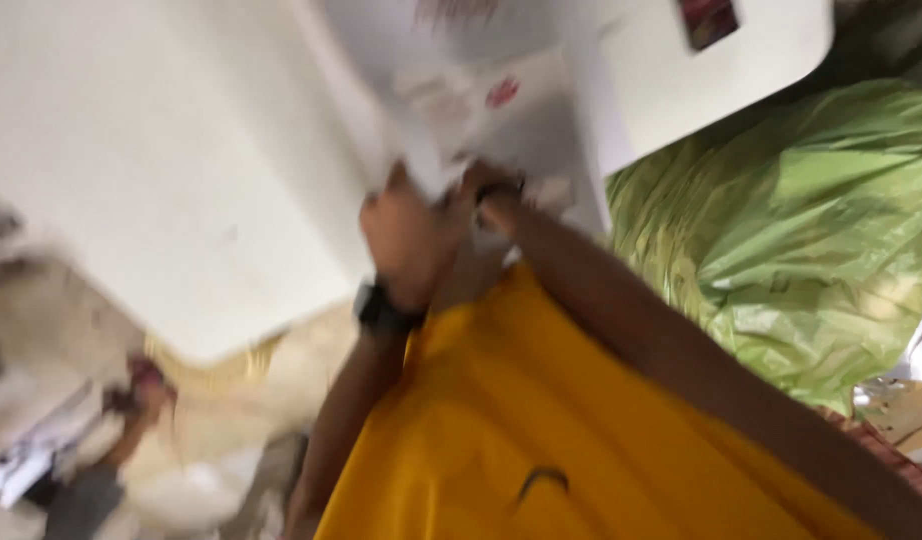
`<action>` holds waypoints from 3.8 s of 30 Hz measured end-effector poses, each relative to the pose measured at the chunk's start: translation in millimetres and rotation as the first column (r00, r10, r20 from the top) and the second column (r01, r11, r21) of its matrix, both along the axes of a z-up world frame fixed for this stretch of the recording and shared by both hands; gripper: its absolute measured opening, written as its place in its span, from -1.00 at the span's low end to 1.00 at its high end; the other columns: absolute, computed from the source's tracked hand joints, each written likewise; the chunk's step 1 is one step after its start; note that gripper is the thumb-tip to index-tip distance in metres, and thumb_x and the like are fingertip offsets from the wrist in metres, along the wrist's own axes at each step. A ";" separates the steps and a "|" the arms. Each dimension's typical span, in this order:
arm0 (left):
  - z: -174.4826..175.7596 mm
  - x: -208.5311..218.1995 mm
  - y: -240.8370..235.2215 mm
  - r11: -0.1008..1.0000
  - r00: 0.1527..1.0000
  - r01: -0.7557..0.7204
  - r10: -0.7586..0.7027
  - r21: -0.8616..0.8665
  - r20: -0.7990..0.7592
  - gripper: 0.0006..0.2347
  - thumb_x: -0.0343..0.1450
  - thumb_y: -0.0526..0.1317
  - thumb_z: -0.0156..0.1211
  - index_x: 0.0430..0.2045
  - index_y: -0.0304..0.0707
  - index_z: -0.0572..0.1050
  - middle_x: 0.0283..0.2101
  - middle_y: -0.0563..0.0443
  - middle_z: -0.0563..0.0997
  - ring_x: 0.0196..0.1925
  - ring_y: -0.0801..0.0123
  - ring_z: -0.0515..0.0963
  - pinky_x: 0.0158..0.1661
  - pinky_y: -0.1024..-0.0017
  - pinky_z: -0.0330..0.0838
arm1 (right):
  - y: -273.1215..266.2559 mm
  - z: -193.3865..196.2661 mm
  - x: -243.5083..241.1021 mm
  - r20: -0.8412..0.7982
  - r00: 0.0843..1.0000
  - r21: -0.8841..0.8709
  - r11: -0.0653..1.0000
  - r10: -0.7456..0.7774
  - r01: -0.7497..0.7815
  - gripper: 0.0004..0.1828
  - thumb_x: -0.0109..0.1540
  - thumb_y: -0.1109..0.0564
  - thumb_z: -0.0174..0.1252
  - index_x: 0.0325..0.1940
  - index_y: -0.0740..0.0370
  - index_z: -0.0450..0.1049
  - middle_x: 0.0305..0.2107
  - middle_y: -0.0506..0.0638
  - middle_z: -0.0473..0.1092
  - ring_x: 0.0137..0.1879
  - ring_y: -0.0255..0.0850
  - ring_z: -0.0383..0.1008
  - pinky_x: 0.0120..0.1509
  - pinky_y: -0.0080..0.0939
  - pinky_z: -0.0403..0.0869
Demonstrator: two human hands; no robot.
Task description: Manually punching out pre-cut cardboard shapes from a sheet and stacking the results.
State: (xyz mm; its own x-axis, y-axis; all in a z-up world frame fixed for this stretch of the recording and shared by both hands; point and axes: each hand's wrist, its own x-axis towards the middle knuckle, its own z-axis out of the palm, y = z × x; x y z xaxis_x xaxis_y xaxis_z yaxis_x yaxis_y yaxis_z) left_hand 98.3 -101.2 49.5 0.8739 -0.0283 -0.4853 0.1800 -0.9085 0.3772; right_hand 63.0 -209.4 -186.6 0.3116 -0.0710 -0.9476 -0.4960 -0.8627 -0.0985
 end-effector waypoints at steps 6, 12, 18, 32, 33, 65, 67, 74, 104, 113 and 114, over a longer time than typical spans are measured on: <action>-74.2 -19.6 76.3 0.988 0.951 -0.149 0.134 -0.035 -0.277 -0.46 0.23 0.16 0.36 -0.13 -0.32 0.53 -0.14 -0.34 0.67 0.00 -0.29 0.63 -0.04 -0.18 0.53 | 17.3 117.6 7.5 0.236 0.970 0.279 0.960 -0.064 -0.005 -0.33 0.24 -0.34 -0.04 -0.44 0.26 0.69 -0.39 0.25 0.59 -0.04 0.23 0.61 0.07 0.19 0.51; -113.7 -53.8 60.7 0.973 0.971 -0.228 0.229 -0.023 0.060 -0.50 0.33 0.11 0.31 -0.08 -0.34 0.45 0.13 -0.39 0.47 0.02 -0.30 0.61 -0.09 -0.12 0.57 | 15.2 136.0 23.2 0.033 0.946 0.282 0.911 -0.321 0.299 -0.53 0.12 -0.24 0.22 -0.67 0.14 0.55 -0.74 0.00 0.48 -0.57 -0.20 0.54 -0.39 -0.22 0.54; -115.5 -60.5 45.7 0.975 0.974 -0.223 0.224 0.024 -0.042 -0.53 0.39 0.09 0.09 0.03 -0.28 0.30 -0.12 -0.38 0.64 -0.09 -0.30 0.67 -0.07 -0.15 0.54 | 14.9 129.1 18.9 0.070 0.925 0.301 0.892 -0.373 0.337 -0.57 0.17 -0.18 0.15 -0.64 0.13 0.54 -0.72 -0.03 0.49 -0.56 -0.23 0.56 -0.43 -0.24 0.55; -140.0 -28.2 61.4 0.963 0.922 -0.269 0.260 0.008 -0.288 -0.54 0.28 0.13 0.26 -0.14 -0.20 0.43 -0.20 -0.21 0.66 -0.07 -0.12 0.69 -0.11 -0.02 0.58 | 14.4 141.2 24.9 0.083 0.939 0.294 0.909 -0.333 0.296 -0.57 0.09 -0.24 0.28 -0.58 0.16 0.56 -0.70 0.01 0.50 -0.58 -0.25 0.48 -0.36 -0.26 0.52; -142.3 -27.7 60.5 0.963 0.922 -0.267 0.264 0.027 -0.283 -0.56 0.25 0.12 0.27 -0.16 -0.19 0.46 -0.24 -0.20 0.67 -0.08 -0.15 0.69 -0.10 -0.04 0.58 | 15.3 136.0 22.9 0.097 0.943 0.270 0.921 -0.318 0.282 -0.58 0.11 -0.25 0.26 -0.57 0.12 0.58 -0.69 0.00 0.50 -0.57 -0.22 0.50 -0.31 -0.22 0.54; -126.6 -48.5 59.3 0.952 0.953 -0.297 0.291 -0.068 -0.088 -0.36 0.34 0.00 0.34 0.20 -0.29 0.13 -0.02 -0.26 0.49 0.08 -0.24 0.59 -0.01 -0.13 0.55 | 15.6 128.0 17.6 0.112 0.925 0.329 0.892 -0.364 0.311 -0.54 0.09 -0.26 0.33 -0.58 0.17 0.57 -0.74 -0.01 0.47 -0.66 -0.30 0.47 -0.53 -0.36 0.47; -147.6 -41.7 68.4 0.933 0.940 -0.333 0.316 -0.139 -0.128 -0.29 0.31 -0.03 0.40 0.22 -0.28 0.05 0.00 -0.32 0.46 0.10 -0.30 0.56 0.03 -0.17 0.52 | 15.9 137.1 19.6 0.114 0.923 0.325 0.892 -0.366 0.314 -0.53 0.09 -0.27 0.35 -0.56 0.18 0.57 -0.74 0.00 0.48 -0.66 -0.31 0.45 -0.53 -0.35 0.45; -146.3 -22.3 72.0 0.977 0.914 -0.210 0.181 -0.042 -0.364 -0.57 0.26 0.11 0.29 -0.21 -0.18 0.40 -0.21 -0.18 0.62 -0.04 -0.09 0.67 -0.07 -0.02 0.57 | 21.5 157.7 28.0 0.084 0.935 0.266 0.912 -0.345 0.312 -0.47 0.12 -0.30 0.28 -0.55 0.23 0.58 -0.73 0.04 0.48 -0.59 -0.24 0.47 -0.34 -0.25 0.48; -128.3 -30.5 68.1 0.970 0.954 -0.235 0.219 -0.063 -0.203 -0.44 0.19 0.07 0.35 -0.02 -0.20 0.36 -0.23 -0.29 0.65 -0.11 -0.22 0.69 -0.13 -0.07 0.56 | -26.7 118.7 -34.9 0.294 0.678 0.502 0.712 -0.674 0.490 -0.63 0.25 -0.10 0.23 -0.48 0.20 0.60 -0.72 0.03 0.47 -0.67 -0.28 0.44 -0.51 -0.30 0.48; -107.5 -43.4 67.2 0.976 0.980 -0.126 0.150 -0.180 0.129 -0.17 0.19 0.00 0.49 0.32 -0.25 0.15 0.16 -0.29 0.38 0.22 -0.25 0.43 0.12 -0.15 0.42 | -127.7 76.5 -155.8 0.808 0.277 0.167 0.653 -0.520 0.739 -0.65 0.33 -0.07 0.26 -0.24 0.29 0.44 -0.41 0.24 0.45 -0.19 0.18 0.51 -0.12 0.15 0.35; -108.8 -47.5 60.1 0.993 0.939 -0.022 0.062 -0.120 0.340 -0.12 0.15 -0.07 0.57 0.37 -0.25 0.16 0.27 -0.33 0.22 0.34 -0.31 0.27 0.20 -0.18 0.38 | -133.7 70.9 -171.7 0.806 0.266 0.141 0.608 -0.529 0.781 -0.60 0.34 -0.08 0.24 -0.22 0.32 0.35 -0.38 0.26 0.39 -0.15 0.26 0.45 -0.10 0.26 0.27</action>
